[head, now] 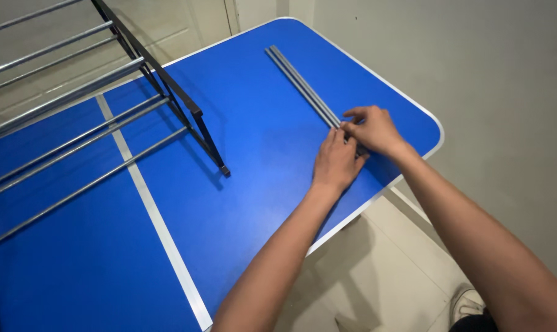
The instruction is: The person assembles a metal dish rack on a blue table by inserting multiple horizontal rods into the frame. They repeatedly remove and reinsert rods, adjusting the rack's orientation and handling the components one at a time.
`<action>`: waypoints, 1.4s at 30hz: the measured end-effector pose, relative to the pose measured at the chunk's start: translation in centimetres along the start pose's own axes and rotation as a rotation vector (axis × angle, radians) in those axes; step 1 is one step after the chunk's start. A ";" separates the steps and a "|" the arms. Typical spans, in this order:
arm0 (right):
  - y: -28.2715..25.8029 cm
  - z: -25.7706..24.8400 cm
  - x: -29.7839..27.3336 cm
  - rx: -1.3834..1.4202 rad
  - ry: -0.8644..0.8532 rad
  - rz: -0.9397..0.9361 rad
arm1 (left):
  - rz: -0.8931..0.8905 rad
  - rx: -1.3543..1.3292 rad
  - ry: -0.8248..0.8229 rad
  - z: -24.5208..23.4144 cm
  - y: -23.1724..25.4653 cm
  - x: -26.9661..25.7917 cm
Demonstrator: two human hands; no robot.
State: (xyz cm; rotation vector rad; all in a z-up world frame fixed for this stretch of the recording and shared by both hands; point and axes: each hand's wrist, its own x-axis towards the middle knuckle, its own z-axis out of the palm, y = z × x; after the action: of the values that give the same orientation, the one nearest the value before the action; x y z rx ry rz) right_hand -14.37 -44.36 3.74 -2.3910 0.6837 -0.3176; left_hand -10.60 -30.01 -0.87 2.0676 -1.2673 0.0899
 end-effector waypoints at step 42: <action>-7.6 4.2 -1.6 -0.137 0.252 -0.445 | -0.411 0.110 0.013 -29.1 -14.3 -12.2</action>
State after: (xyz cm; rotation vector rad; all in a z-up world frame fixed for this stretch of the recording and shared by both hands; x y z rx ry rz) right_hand -11.12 -36.30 5.10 -2.6480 0.2758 -0.7913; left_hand 2.89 0.40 8.66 2.3759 -0.8224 -0.0146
